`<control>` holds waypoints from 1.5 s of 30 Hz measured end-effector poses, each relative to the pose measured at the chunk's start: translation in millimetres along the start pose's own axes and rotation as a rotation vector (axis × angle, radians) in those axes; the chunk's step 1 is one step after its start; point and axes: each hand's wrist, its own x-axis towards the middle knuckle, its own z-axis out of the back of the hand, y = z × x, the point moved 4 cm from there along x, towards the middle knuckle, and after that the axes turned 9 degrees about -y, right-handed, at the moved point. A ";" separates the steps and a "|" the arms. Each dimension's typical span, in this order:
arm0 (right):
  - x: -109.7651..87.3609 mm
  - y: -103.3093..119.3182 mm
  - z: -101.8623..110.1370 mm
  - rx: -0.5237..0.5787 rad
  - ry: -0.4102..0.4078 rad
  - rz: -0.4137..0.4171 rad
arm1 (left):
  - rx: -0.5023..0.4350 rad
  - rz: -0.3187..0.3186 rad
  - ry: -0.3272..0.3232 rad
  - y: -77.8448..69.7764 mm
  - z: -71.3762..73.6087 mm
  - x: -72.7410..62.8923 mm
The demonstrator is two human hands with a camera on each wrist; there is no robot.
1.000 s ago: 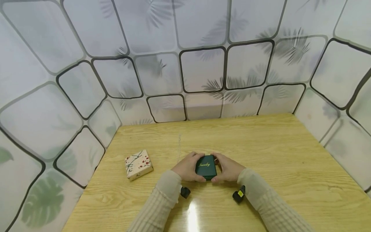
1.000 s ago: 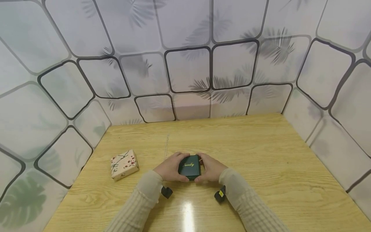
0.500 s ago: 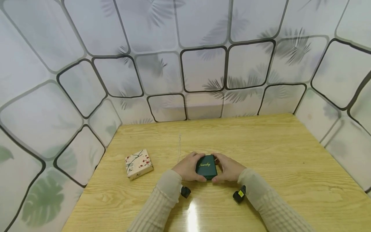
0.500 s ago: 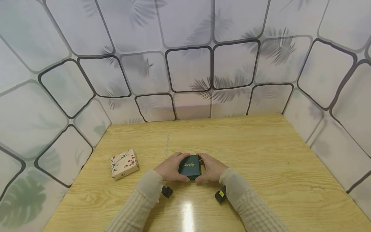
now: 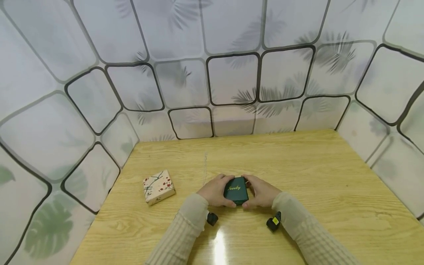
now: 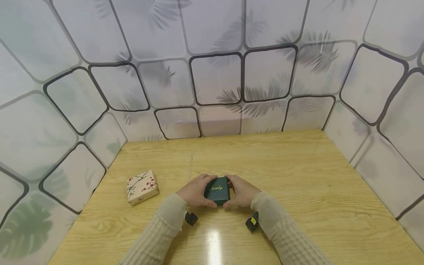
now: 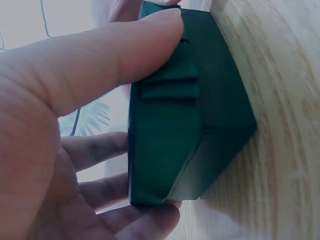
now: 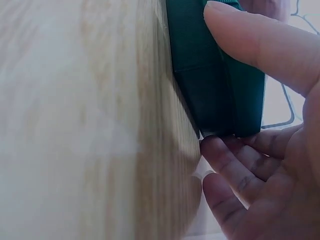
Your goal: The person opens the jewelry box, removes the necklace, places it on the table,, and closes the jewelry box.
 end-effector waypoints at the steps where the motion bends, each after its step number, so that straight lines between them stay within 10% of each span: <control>1: -0.1 0.4 -0.2 0.003 0.002 0.001 | 0.002 0.001 0.001 0.3 -0.4 -0.1; 45: -0.6 -0.2 0.0 -0.055 0.010 0.013 | 0.138 0.050 0.002 2.8 1.3 -12.3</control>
